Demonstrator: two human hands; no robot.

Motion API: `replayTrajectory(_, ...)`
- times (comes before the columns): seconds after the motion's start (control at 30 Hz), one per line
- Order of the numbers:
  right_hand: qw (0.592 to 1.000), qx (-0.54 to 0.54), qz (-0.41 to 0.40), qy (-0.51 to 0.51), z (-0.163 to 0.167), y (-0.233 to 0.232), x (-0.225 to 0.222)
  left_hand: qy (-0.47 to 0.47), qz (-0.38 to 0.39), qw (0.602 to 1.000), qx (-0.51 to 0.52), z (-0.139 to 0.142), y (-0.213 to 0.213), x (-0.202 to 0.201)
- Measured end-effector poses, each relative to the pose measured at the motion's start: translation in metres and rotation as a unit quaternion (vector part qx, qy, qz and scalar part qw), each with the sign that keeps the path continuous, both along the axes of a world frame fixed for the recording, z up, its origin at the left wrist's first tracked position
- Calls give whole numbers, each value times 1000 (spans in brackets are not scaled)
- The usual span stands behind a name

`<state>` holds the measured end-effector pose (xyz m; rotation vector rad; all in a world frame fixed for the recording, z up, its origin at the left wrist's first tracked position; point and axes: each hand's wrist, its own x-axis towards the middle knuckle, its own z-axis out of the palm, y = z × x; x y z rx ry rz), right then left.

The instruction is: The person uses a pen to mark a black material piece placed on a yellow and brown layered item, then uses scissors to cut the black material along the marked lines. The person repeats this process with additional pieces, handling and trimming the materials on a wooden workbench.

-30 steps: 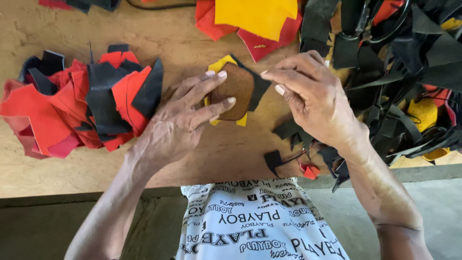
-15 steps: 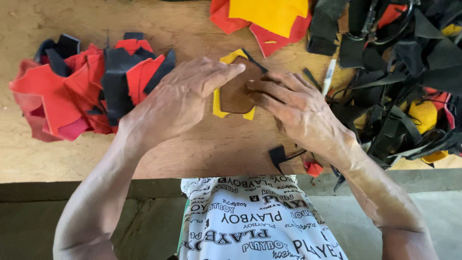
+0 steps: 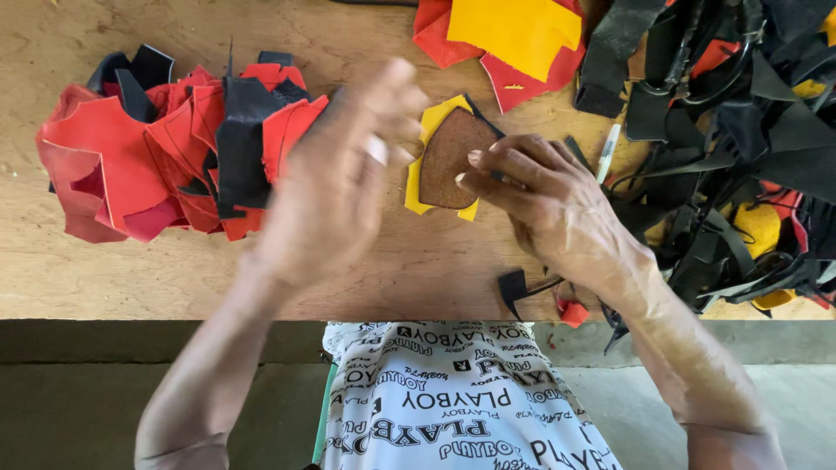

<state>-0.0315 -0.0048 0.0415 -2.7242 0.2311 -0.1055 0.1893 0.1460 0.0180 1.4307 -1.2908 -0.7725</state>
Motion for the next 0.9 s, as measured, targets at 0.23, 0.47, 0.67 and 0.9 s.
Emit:
replayTrajectory(0.23, 997, 73, -32, 19, 1, 2, 5, -78, -102, 990, 57, -10, -5, -36)
replayTrajectory(0.47, 975, 100, -169, -101, 11, -4, -27, -278, -100, 950, 105, 2, -23, -61)
replayTrajectory(0.67, 945, -25, -325, 22, 9, -7, -74, -355, -47, 927, 115, 12, -29, -95)
replayTrajectory(0.9, 930, -57, -362, 32, 4, -10, -110, -489, -50, 856, 157, 22, -28, -137)
